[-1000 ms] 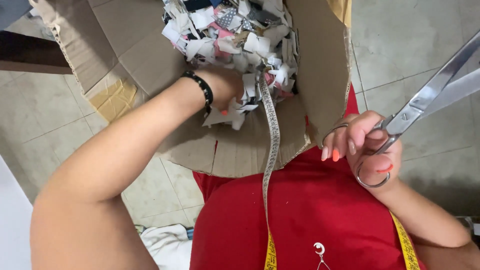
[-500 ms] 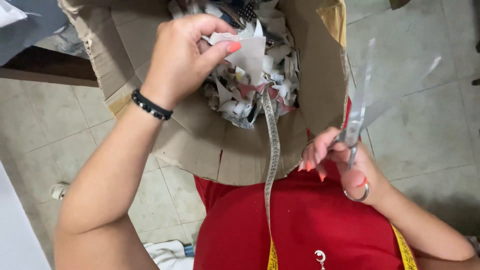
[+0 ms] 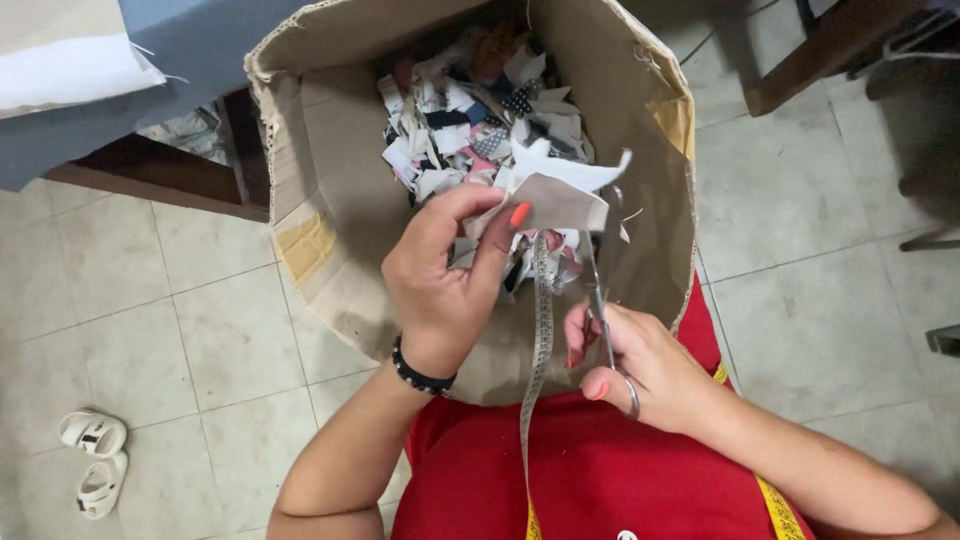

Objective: Cutting small fabric scraps into smaller pieces using scissors over a cardboard box.

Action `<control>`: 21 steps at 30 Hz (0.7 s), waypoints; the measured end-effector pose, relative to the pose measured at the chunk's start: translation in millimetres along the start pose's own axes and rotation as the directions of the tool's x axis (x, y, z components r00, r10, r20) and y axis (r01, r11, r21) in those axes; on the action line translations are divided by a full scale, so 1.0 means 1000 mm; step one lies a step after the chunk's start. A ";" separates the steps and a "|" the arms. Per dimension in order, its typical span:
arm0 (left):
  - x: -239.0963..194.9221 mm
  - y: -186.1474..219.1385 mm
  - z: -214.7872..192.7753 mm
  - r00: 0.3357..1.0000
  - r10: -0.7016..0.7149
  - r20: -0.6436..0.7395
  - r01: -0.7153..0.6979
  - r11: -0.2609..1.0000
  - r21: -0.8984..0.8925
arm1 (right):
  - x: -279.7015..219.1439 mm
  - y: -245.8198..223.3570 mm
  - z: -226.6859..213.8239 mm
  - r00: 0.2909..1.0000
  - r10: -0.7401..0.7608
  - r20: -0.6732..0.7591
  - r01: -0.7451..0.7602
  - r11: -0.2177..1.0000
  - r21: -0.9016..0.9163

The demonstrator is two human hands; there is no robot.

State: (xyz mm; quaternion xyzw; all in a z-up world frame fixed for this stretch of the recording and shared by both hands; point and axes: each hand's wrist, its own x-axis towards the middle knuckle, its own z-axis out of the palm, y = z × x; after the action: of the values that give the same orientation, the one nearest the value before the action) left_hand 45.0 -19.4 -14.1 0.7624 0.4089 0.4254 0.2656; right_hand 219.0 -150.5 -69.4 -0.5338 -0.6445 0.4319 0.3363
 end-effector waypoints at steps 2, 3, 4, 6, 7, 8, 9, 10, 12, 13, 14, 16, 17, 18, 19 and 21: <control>-0.007 -0.006 -0.001 0.991 0.133 -0.024 -0.129 0.984 0.125 | -0.001 0.000 0.000 0.999 0.022 -0.045 -0.022 1.000 0.002; -0.009 -0.004 -0.002 0.998 0.055 -0.009 -0.055 0.998 0.038 | -0.001 0.002 0.000 0.998 0.026 -0.057 -0.026 1.000 -0.010; -0.011 -0.002 -0.003 1.000 -0.020 0.019 0.021 0.999 -0.048 | -0.002 0.004 0.001 0.997 0.032 -0.073 -0.033 0.999 -0.019; -0.017 -0.014 0.000 0.991 -0.136 0.017 0.137 0.974 -0.179 | -0.005 0.024 0.004 0.999 0.018 -0.042 -0.018 1.000 -0.005; -0.019 -0.020 0.003 0.967 -0.251 0.035 0.249 0.919 -0.306 | -0.006 0.034 0.006 1.000 0.005 -0.013 -0.005 1.000 0.011; -0.021 -0.023 0.004 0.970 -0.240 0.043 0.242 0.922 -0.303 | -0.004 0.026 0.004 1.000 0.003 -0.026 -0.003 1.000 0.015; -0.024 -0.026 0.007 0.953 -0.302 0.013 0.288 0.893 -0.346 | -0.001 0.019 0.002 0.999 0.021 0.026 -0.020 1.000 -0.005; -0.027 -0.029 0.008 0.930 -0.368 -0.016 0.333 0.860 -0.387 | 0.000 0.011 0.000 0.996 0.038 0.082 -0.036 0.999 -0.024; -0.022 -0.024 -0.002 0.933 -0.354 -0.058 0.321 0.895 -0.309 | 0.000 0.004 -0.001 0.990 0.045 0.134 -0.045 0.999 -0.008; -0.019 -0.022 -0.007 0.934 -0.343 -0.105 0.312 0.921 -0.234 | 0.000 0.000 -0.001 0.979 0.054 0.195 -0.056 0.998 0.001; -0.020 -0.020 -0.005 0.936 -0.337 -0.099 0.309 0.923 -0.228 | 0.001 0.002 0.001 0.981 0.052 0.188 -0.055 0.998 0.008; -0.024 -0.017 -0.002 0.917 -0.390 -0.086 0.346 0.883 -0.318 | 0.001 0.006 0.005 0.985 0.071 0.159 -0.080 0.996 0.047; -0.027 -0.015 0.001 0.916 -0.392 -0.080 0.350 0.883 -0.313 | 0.001 0.007 0.005 0.985 0.074 0.157 -0.083 0.995 0.054; -0.029 -0.013 0.005 0.919 -0.392 -0.047 0.359 0.877 -0.319 | 0.002 0.009 0.006 0.991 0.071 0.114 -0.073 0.997 0.020; -0.032 -0.011 0.009 0.920 -0.392 -0.013 0.367 0.872 -0.324 | 0.002 0.011 0.006 0.995 0.066 0.071 -0.065 0.998 -0.016; -0.033 -0.011 0.010 0.919 -0.393 0.036 0.384 0.869 -0.313 | 0.005 0.007 0.003 0.998 0.056 0.036 -0.055 0.998 -0.028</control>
State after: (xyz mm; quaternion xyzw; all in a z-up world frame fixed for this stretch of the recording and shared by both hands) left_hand 38.7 -42.4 -42.0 0.6063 0.4846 0.4339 0.4575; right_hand 218.1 -145.3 -77.0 -0.5480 -0.6413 0.4419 0.3050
